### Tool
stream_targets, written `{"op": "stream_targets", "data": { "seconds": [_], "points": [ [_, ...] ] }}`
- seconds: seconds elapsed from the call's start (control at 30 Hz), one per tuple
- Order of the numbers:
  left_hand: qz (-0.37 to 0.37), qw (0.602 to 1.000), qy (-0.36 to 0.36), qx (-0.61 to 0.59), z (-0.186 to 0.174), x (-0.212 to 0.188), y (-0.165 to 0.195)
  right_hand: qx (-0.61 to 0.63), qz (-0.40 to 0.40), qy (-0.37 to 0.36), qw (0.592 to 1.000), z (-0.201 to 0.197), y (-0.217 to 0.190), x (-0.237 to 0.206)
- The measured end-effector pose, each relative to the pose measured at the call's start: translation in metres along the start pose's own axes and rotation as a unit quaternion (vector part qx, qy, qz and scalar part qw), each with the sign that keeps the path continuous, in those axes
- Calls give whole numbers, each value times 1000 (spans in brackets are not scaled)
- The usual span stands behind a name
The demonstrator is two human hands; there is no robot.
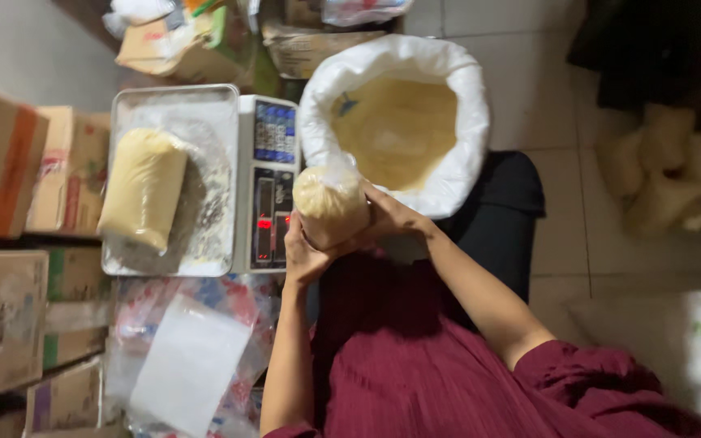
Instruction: The person scoops a granular substance from a large sack into a plastic bag placed on a digital scale. They adjust the amount to reach a target weight, then tie the bag and set it aside. The process is repeated for a second bag.
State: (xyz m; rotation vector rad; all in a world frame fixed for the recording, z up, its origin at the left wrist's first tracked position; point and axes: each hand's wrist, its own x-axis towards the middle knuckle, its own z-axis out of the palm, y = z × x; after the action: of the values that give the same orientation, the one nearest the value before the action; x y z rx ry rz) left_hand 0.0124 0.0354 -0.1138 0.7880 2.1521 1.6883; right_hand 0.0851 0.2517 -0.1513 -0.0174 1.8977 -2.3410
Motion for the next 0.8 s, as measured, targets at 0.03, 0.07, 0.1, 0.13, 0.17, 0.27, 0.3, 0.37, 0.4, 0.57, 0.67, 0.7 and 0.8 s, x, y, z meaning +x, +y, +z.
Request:
{"op": "stream_targets", "data": {
  "seconds": [0.03, 0.07, 0.1, 0.13, 0.17, 0.27, 0.3, 0.37, 0.4, 0.57, 0.67, 0.7, 0.8],
  "points": [
    [-10, 999, -12, 32, 8, 5, 7, -9, -30, 11, 999, -6, -4, -7],
    [-8, 1000, -27, 9, 19, 11, 14, -20, -60, 22, 998, -13, -7, -14],
    [-5, 999, -43, -15, 31, 18, 22, -32, -90, 35, 995, -22, -10, -23],
    [-1, 997, -60, -40, 44, 26, 30, -3, -99, 63, 993, -30, -13, -34],
    [-4, 997, -75, -21, 57, 35, 37, 26, -110, 90, 989, -37, -13, -45],
    [14, 991, -129, 14, 99, 58, 59, 71, -127, 173, 974, -67, -14, -79],
    [33, 988, -153, 9, 114, 65, 65, 82, -128, 201, 968, -76, -12, -92],
    [42, 979, -199, 1, 147, 76, 74, 169, -140, 244, 944, -90, -8, -117],
    [38, 975, -221, 0, 164, 83, 79, 209, -152, 264, 929, -99, -7, -128],
    [-9, 941, -326, 89, 257, 122, 99, 223, -158, 364, 890, -148, -10, -184],
    [-23, 916, -379, 127, 306, 134, 103, 257, -163, 410, 860, -171, -2, -211],
    [-29, 905, -398, 148, 321, 136, 103, 264, -170, 425, 849, -176, 2, -220],
    [-7, 875, -452, 175, 362, 137, 100, 300, -183, 455, 818, -187, 16, -247]
  ]
}}
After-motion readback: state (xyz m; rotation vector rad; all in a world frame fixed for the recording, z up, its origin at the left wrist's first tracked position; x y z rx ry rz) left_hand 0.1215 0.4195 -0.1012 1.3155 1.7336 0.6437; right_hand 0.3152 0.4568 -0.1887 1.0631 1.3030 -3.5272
